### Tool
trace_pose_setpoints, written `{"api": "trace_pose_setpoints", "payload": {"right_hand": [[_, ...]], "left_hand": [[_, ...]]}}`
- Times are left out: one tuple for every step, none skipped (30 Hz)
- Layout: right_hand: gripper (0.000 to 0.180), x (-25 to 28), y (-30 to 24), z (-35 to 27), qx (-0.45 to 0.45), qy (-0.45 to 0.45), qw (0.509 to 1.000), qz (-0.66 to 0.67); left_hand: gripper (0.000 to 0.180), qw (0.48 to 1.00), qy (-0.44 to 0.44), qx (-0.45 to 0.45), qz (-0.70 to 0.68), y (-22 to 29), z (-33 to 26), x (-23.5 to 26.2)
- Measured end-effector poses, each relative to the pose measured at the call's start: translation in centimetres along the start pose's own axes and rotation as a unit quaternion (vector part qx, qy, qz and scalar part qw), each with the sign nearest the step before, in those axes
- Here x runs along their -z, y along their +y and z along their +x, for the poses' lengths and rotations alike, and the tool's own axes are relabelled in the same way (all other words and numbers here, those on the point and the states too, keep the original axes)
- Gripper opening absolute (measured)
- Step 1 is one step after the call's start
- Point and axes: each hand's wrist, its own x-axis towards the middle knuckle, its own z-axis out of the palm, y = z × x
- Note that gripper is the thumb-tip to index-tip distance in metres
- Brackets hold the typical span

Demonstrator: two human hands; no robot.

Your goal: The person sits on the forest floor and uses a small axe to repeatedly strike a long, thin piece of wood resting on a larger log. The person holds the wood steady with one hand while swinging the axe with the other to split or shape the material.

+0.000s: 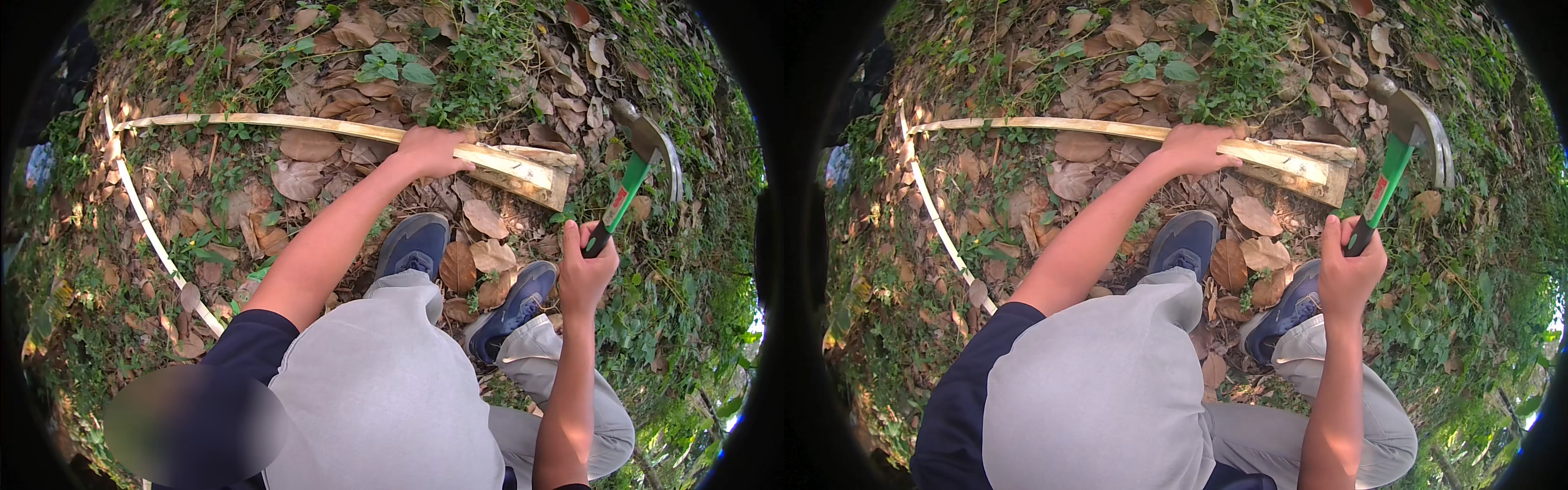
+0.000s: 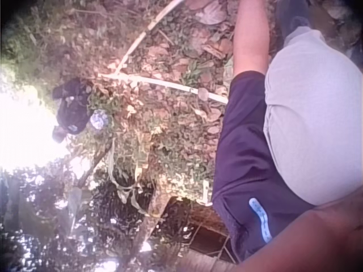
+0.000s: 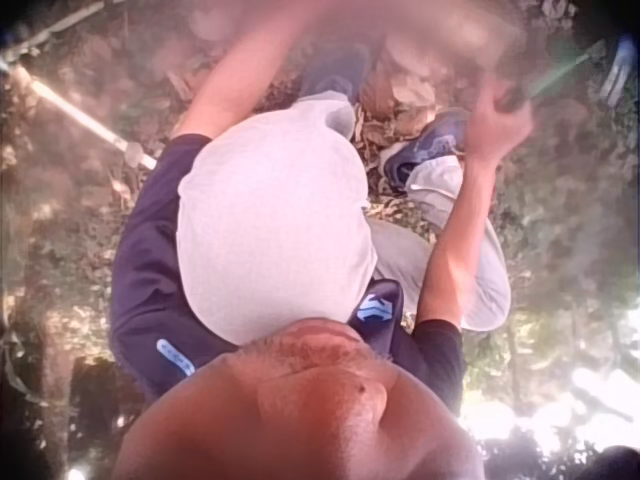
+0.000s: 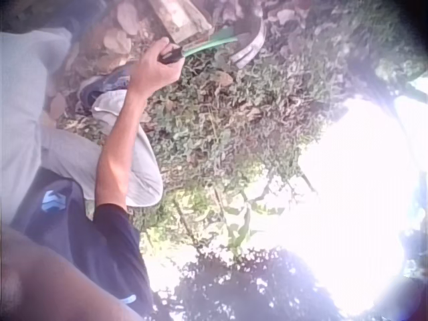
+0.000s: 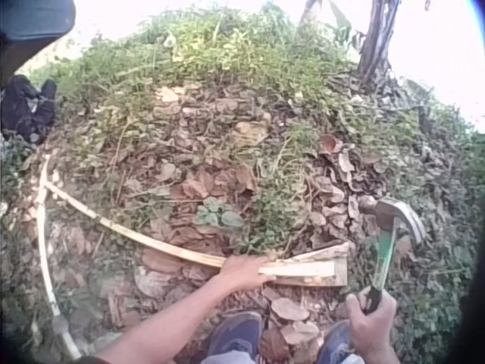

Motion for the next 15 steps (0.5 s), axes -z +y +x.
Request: {"api": "trace_pose_setpoints", "payload": {"right_hand": [[0.03,-0.2,0.9,0.0,0.009,-0.001,1.0,-0.016],[0.03,-0.5,2.2,0.0,0.019,-0.005,0.999,-0.031],[0.028,-0.6,4.0,-0.3,-0.017,-0.02,0.996,-0.081],[0.025,-0.8,5.4,-0.7,-0.021,-0.06,0.984,-0.168],[0.023,-1.2,6.1,-1.1,-0.025,-0.102,0.962,-0.253],[0.022,-1.1,6.5,-1.6,-0.051,-0.114,0.96,-0.251],[0.02,-1.0,6.8,-2.2,-0.077,-0.126,0.957,-0.25],[0.019,-1.0,6.7,-2.5,-0.103,-0.14,0.953,-0.247],[0.019,-0.7,6.3,-2.5,-0.099,-0.122,0.96,-0.234],[0.019,-0.1,5.5,-2.3,-0.095,-0.104,0.965,-0.22],[0.019,0.4,4.6,-2.2,-0.092,-0.086,0.971,-0.205],[0.02,0.7,3.8,-1.7,-0.057,-0.056,0.977,-0.199],[0.02,0.8,2.6,-1.3,-0.017,-0.031,0.983,-0.182],[0.02,1.1,1.8,-0.8,-0.016,-0.011,0.99,-0.139],[0.021,1.3,1.3,-0.5,-0.014,0.008,0.995,-0.094]], "left_hand": [[0.064,1.0,0.0,0.0,0.0,0.0,0.0,0.0],[0.063,1.0,0.008,-0.004,-0.003,-0.1,-0.1,0.0],[0.062,1.0,0.015,-0.013,-0.007,0.1,-0.2,0.0],[0.062,0.999,0.022,-0.022,-0.012,0.3,-0.2,0.0],[0.062,0.999,0.024,-0.02,-0.01,0.2,-0.3,0.0],[0.062,0.999,0.027,-0.019,-0.007,0.2,-0.3,0.1],[0.062,0.999,0.029,-0.019,-0.005,0.2,-0.3,0.1],[0.062,0.999,0.028,-0.017,-0.003,0.2,-0.4,0.1],[0.062,0.999,0.028,-0.016,0.0,0.3,-0.4,0.1],[0.062,1.0,0.028,-0.014,0.003,0.3,-0.4,0.1],[0.062,1.0,0.025,-0.014,0.006,0.0,-0.3,-0.1],[0.063,1.0,0.024,-0.015,0.007,-0.4,-0.1,-0.3],[0.065,1.0,0.023,-0.015,0.008,-0.7,0.1,-0.7],[0.064,1.0,0.02,-0.013,0.007,-0.5,0.1,-0.5],[0.064,1.0,0.017,-0.011,0.005,-0.3,0.1,-0.4]]}}
